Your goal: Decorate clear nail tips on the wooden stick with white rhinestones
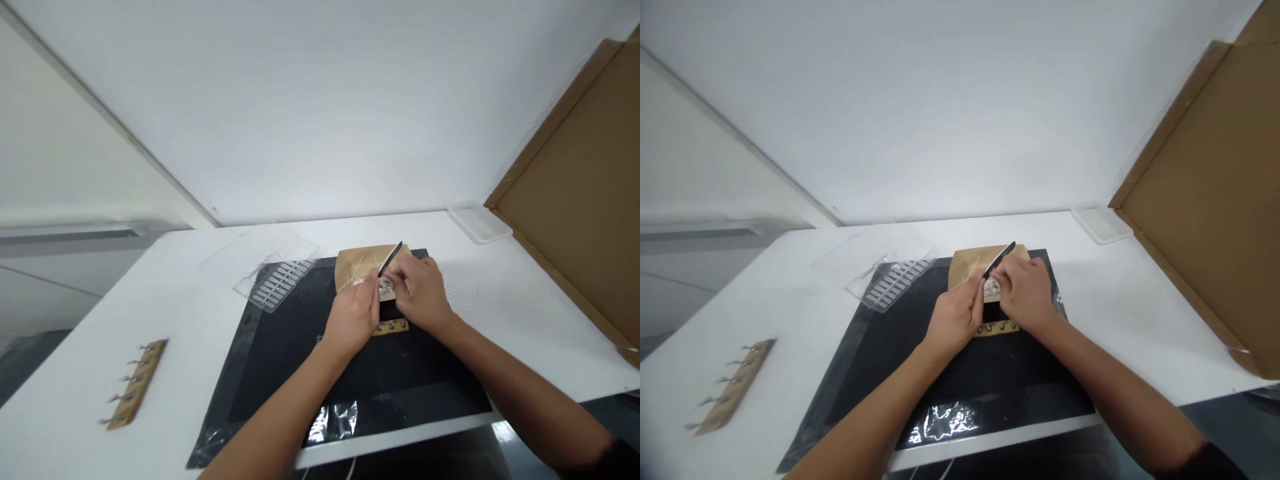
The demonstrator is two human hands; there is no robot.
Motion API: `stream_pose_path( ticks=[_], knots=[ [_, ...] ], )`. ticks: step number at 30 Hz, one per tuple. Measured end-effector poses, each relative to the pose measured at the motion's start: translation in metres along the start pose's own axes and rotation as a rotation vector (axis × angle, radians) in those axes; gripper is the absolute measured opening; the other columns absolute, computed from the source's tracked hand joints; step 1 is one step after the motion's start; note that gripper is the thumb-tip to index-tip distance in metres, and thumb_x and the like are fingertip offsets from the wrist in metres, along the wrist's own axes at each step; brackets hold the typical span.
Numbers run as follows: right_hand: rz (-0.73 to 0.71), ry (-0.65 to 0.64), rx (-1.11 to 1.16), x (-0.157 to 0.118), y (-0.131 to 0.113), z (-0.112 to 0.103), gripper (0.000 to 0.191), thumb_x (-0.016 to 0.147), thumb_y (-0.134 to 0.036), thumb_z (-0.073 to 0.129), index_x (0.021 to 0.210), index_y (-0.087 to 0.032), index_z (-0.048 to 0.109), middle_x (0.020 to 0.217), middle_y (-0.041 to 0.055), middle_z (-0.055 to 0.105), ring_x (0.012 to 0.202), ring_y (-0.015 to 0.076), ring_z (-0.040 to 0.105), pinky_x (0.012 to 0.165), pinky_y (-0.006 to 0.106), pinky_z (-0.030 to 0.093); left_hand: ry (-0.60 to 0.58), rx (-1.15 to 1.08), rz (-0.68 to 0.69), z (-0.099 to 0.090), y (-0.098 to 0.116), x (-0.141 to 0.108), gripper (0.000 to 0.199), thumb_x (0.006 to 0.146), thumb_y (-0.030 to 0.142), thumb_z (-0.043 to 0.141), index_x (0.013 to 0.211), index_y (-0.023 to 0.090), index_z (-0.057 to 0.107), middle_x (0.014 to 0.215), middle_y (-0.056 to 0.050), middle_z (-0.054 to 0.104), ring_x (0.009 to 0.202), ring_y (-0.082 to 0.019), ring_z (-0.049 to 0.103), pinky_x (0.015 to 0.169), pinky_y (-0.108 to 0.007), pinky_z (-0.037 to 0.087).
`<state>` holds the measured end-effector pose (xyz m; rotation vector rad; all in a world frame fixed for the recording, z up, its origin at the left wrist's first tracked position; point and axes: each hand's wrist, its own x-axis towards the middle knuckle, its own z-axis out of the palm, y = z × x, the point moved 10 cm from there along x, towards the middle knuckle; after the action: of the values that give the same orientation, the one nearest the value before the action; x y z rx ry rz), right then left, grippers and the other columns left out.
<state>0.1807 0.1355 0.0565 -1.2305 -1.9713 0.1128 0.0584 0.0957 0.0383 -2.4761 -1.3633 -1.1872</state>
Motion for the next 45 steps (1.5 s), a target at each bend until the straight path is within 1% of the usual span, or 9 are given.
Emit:
stream_pose_path(
  ticks=[10, 14, 18, 23, 28, 33, 36, 41, 45],
  knots=[
    [0.025, 0.047, 0.001, -0.005, 0.000, -0.007, 0.023, 0.102, -0.025, 0.057, 0.080, -0.024, 0.053, 0.071, -0.0025, 0.068, 0.069, 0.0185, 0.063, 0.078, 0.036, 0.033, 0.016, 0.013, -0.014, 0.001, 0.001, -0.001, 0.030, 0.109, 0.018, 0.043, 0.135, 0.011, 0.059, 0.096, -0.014, 0.080, 0.081, -0.023, 0.079, 0.078, -0.034, 0.066],
    [-0.039, -0.035, 0.010, -0.004, -0.002, 0.001, 0.025, 0.102, -0.024, 0.055, 0.077, -0.024, 0.052, 0.076, -0.0011, 0.070, 0.070, 0.0186, 0.062, 0.076, 0.036, 0.033, 0.036, 0.002, -0.002, -0.001, 0.002, 0.000, 0.030, 0.109, 0.017, 0.043, 0.134, 0.011, 0.059, 0.094, -0.014, 0.080, 0.079, -0.023, 0.079, 0.075, -0.034, 0.066],
    [0.016, 0.035, -0.007, -0.001, 0.005, -0.007, 0.023, 0.102, -0.027, 0.057, 0.080, -0.024, 0.055, 0.072, -0.0021, 0.068, 0.068, 0.0184, 0.062, 0.078, 0.037, 0.034, 0.032, 0.011, -0.008, -0.001, 0.001, 0.001, 0.031, 0.109, 0.018, 0.044, 0.135, 0.013, 0.059, 0.094, -0.013, 0.080, 0.079, -0.023, 0.079, 0.076, -0.035, 0.066],
    [-0.131, -0.106, 0.013, -0.006, -0.015, 0.008, 0.022, 0.099, -0.018, 0.054, 0.078, -0.023, 0.052, 0.077, -0.0010, 0.068, 0.072, 0.0179, 0.063, 0.076, 0.037, 0.033, 0.059, 0.008, 0.024, -0.006, 0.003, 0.001, 0.031, 0.109, 0.017, 0.044, 0.134, 0.011, 0.061, 0.095, -0.014, 0.081, 0.080, -0.023, 0.079, 0.074, -0.032, 0.065],
    [-0.089, 0.023, 0.040, -0.011, 0.001, -0.009, 0.022, 0.104, -0.026, 0.056, 0.083, -0.023, 0.054, 0.077, -0.0012, 0.069, 0.070, 0.0181, 0.063, 0.077, 0.037, 0.034, 0.075, 0.175, -0.051, -0.020, -0.011, 0.008, 0.033, 0.110, 0.023, 0.045, 0.134, 0.013, 0.065, 0.077, -0.008, 0.077, 0.062, -0.020, 0.074, 0.059, -0.025, 0.054],
    [-0.120, 0.047, 0.041, -0.022, 0.007, -0.011, 0.022, 0.106, -0.030, 0.059, 0.085, -0.023, 0.055, 0.078, -0.0009, 0.069, 0.069, 0.0177, 0.063, 0.075, 0.037, 0.037, -0.082, 0.452, -0.433, -0.040, -0.068, 0.013, 0.034, 0.107, 0.030, 0.045, 0.125, 0.015, 0.070, 0.078, -0.011, 0.078, 0.064, -0.025, 0.075, 0.058, -0.027, 0.049],
    [-0.156, 0.055, 0.021, -0.027, 0.000, -0.011, 0.023, 0.107, -0.031, 0.060, 0.086, -0.023, 0.056, 0.079, -0.0008, 0.070, 0.068, 0.0172, 0.062, 0.075, 0.037, 0.037, -0.238, 0.516, -0.562, -0.047, -0.084, 0.011, 0.035, 0.108, 0.030, 0.040, 0.111, 0.014, 0.071, 0.076, -0.012, 0.076, 0.067, -0.026, 0.074, 0.061, -0.029, 0.051],
    [-0.205, 0.044, 0.007, -0.029, -0.006, -0.011, 0.024, 0.107, -0.031, 0.063, 0.086, -0.023, 0.055, 0.079, -0.0016, 0.072, 0.067, 0.0160, 0.063, 0.075, 0.037, 0.038, -0.438, 0.584, -0.638, -0.050, -0.088, -0.003, 0.035, 0.106, 0.026, 0.038, 0.094, 0.014, 0.069, 0.077, -0.013, 0.074, 0.069, -0.028, 0.073, 0.064, -0.033, 0.055],
    [-0.252, 0.041, 0.002, -0.031, -0.012, -0.013, 0.022, 0.105, -0.028, 0.066, 0.086, -0.023, 0.056, 0.077, -0.0021, 0.072, 0.066, 0.0159, 0.064, 0.073, 0.036, 0.038, -0.376, 0.676, -0.552, -0.059, -0.082, -0.003, 0.028, 0.100, 0.023, 0.047, 0.087, 0.013, 0.069, 0.085, -0.017, 0.071, 0.080, -0.032, 0.072, 0.059, -0.033, 0.055]
  ],
)
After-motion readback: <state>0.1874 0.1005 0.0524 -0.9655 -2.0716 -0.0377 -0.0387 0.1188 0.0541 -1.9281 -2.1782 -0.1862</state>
